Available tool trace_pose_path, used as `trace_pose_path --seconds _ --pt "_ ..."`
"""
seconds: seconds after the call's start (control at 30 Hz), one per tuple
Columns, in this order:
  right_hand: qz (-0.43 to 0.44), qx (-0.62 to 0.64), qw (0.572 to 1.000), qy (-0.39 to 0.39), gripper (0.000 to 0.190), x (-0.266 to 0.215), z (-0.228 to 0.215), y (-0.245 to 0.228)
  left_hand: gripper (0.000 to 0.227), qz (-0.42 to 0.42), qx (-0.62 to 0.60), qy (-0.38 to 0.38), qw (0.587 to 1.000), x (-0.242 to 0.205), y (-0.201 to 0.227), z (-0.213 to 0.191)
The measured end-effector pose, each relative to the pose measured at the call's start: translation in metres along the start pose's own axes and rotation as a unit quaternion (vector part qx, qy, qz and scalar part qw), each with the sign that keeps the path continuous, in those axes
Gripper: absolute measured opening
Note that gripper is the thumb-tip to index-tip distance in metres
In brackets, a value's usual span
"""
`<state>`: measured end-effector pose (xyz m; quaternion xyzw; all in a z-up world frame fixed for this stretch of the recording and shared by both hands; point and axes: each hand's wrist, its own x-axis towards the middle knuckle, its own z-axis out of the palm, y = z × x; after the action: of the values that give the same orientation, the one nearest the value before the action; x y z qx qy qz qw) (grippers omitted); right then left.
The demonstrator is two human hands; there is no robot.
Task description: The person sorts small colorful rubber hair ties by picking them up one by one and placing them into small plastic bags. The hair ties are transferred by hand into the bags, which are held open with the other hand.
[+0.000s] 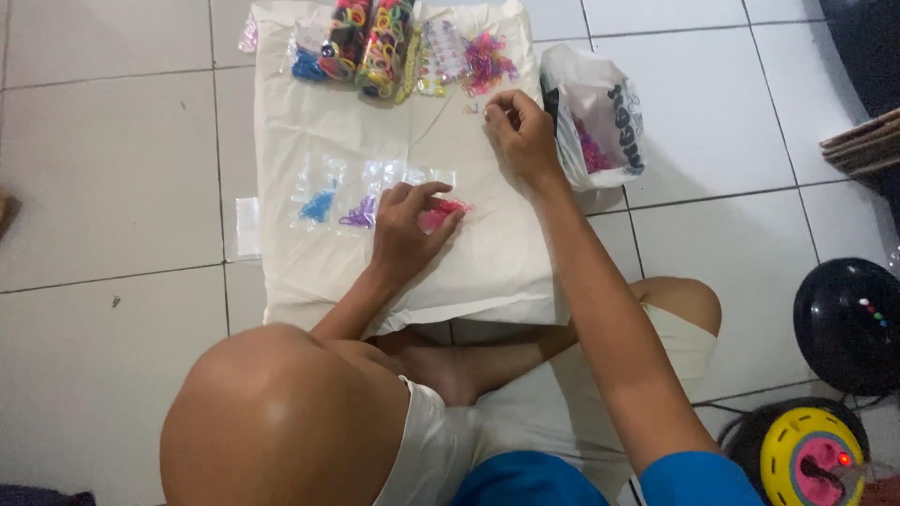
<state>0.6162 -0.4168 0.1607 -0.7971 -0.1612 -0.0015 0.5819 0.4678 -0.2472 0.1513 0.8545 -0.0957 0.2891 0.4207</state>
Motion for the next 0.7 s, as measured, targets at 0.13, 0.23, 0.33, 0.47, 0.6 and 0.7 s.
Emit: trace_pose_path --seconds 0.13,0.23,0.33,0.47,0.6,0.7 --pt "-0.012 0.022 1.0 0.013 0.009 0.0 -0.004 0.002 0.037 0.019 0.014 -0.007 1.0 0.002 0.002 -0.002" --pt "-0.001 0.038 0.999 0.018 0.009 -0.003 -0.003 -0.007 0.036 0.012 0.021 -0.001 1.0 0.002 0.003 -0.001" --pt "-0.057 -0.073 0.996 0.016 0.013 -0.003 -0.003 -0.008 0.037 0.094 0.13 -0.014 0.987 -0.002 0.001 0.005" --pt "-0.094 -0.115 0.989 0.025 0.009 -0.003 0.001 -0.002 0.029 0.131 0.184 -0.01 0.974 -0.002 0.005 0.009" --pt "-0.1 -0.143 0.984 0.029 0.007 -0.002 0.004 -0.005 0.046 0.077 0.186 0.015 0.979 -0.002 0.014 0.003" --pt "-0.128 -0.159 0.979 0.019 0.007 -0.003 0.004 -0.004 0.044 0.032 0.148 0.07 0.986 0.003 0.016 -0.015"
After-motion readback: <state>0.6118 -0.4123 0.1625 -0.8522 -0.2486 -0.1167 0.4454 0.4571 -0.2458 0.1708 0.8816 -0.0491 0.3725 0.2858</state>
